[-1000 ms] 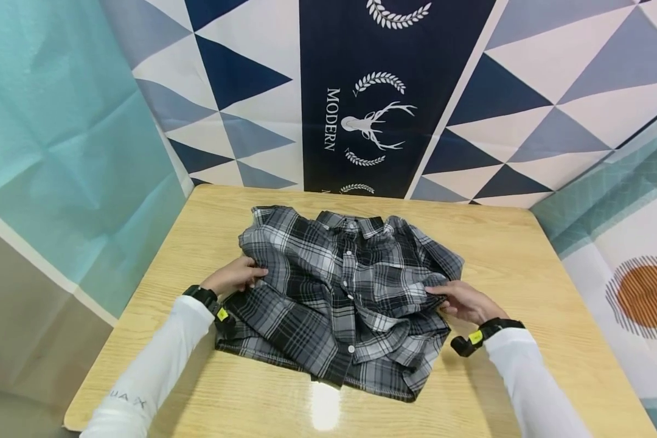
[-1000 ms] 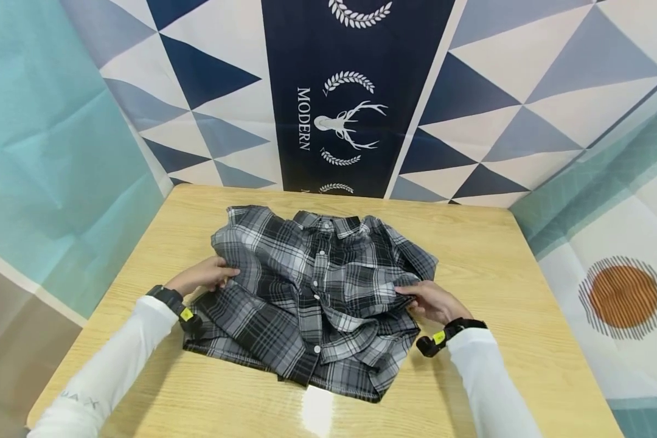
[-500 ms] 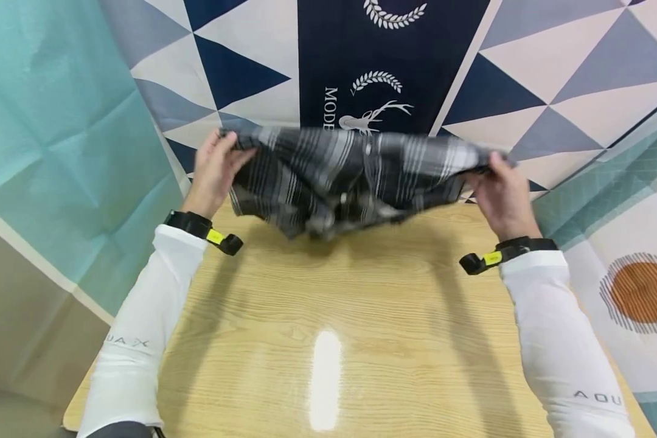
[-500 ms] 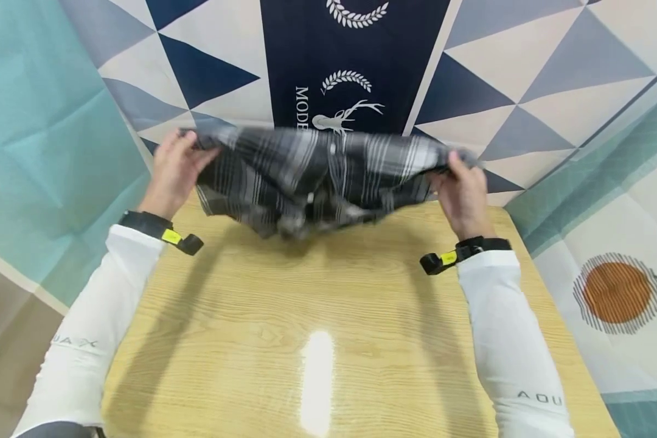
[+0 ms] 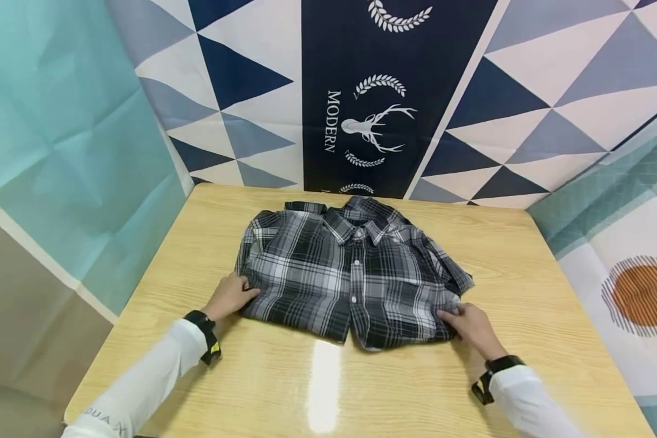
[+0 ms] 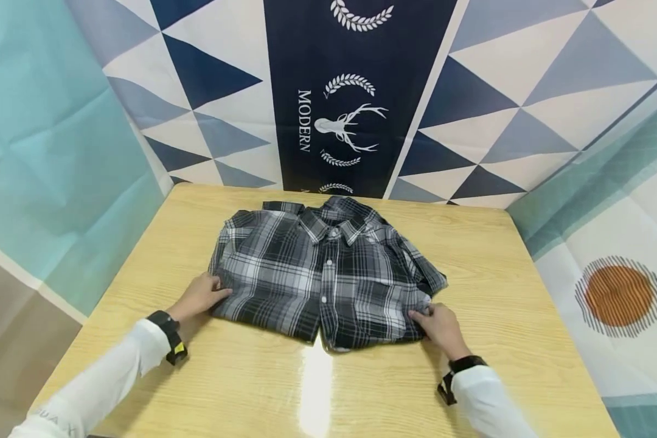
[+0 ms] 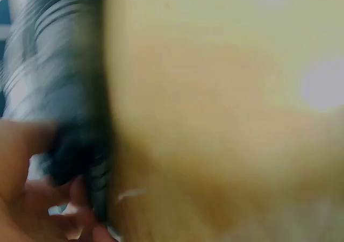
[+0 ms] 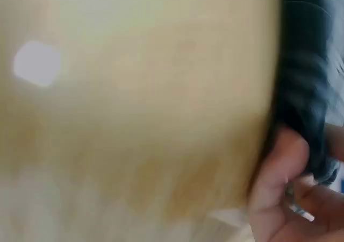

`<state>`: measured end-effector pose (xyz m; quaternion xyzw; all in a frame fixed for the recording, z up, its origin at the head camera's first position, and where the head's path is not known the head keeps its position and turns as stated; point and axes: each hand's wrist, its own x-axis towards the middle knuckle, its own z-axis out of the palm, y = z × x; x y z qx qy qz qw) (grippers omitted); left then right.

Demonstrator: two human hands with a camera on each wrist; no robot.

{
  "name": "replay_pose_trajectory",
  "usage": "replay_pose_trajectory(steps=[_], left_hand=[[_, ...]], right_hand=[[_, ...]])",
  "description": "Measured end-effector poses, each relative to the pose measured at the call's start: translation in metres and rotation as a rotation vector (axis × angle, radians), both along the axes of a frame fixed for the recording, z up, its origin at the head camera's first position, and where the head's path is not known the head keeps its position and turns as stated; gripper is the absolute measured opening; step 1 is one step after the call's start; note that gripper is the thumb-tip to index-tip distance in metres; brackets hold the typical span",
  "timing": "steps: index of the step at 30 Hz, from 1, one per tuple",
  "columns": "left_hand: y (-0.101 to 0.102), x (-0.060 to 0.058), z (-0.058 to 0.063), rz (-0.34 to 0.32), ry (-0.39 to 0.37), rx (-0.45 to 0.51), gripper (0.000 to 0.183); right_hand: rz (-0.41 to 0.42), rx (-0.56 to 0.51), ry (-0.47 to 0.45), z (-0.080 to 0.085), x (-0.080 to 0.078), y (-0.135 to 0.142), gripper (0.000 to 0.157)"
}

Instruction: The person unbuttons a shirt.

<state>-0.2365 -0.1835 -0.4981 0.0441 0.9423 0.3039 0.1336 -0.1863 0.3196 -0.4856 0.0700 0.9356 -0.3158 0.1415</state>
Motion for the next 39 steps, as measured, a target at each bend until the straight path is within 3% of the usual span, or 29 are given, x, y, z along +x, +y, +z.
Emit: replay_pose_trajectory(steps=[3, 6, 8, 11, 14, 16, 20, 24, 29, 34, 39], left_hand=[[0.007, 0.007, -0.005, -0.016, 0.054, -0.134, 0.03], [0.012, 0.011, 0.002, 0.015, 0.032, -0.18, 0.032], [0.016, 0.013, 0.007, 0.035, 0.062, -0.217, 0.041], [0.031, 0.012, 0.015, 0.025, 0.204, -0.241, 0.053], [0.054, 0.009, 0.023, -0.051, 0.338, -0.195, 0.04], [0.073, 0.008, 0.028, -0.128, 0.371, -0.127, 0.029], [0.11, 0.005, 0.032, -0.24, 0.362, 0.036, 0.01], [0.141, 0.006, 0.029, -0.276, 0.317, 0.111, 0.011], [0.162, 0.008, 0.019, -0.286, 0.28, 0.047, 0.019], [0.17, 0.012, 0.009, -0.335, 0.243, -0.033, 0.021], [0.173, 0.017, 0.006, -0.369, 0.18, -0.084, 0.023]], right_hand=[[0.047, 0.223, 0.041, -0.007, 0.006, -0.006, 0.05], [0.055, 0.307, 0.001, 0.001, 0.008, -0.01, 0.067], [0.057, 0.355, 0.017, 0.008, 0.009, -0.015, 0.073], [0.058, 0.381, 0.112, 0.018, 0.008, -0.03, 0.063], [0.062, 0.333, 0.242, 0.026, 0.003, -0.057, 0.046], [0.096, 0.286, 0.315, 0.03, -0.002, -0.078, 0.031], [0.173, 0.193, 0.389, 0.03, -0.011, -0.12, 0.006], [0.201, 0.134, 0.379, 0.023, -0.016, -0.154, 0.008], [0.218, 0.161, 0.322, 0.01, -0.018, -0.182, 0.029], [0.235, 0.327, 0.326, -0.003, -0.017, -0.195, 0.05], [0.248, 0.399, 0.305, -0.007, -0.015, -0.198, 0.044]])
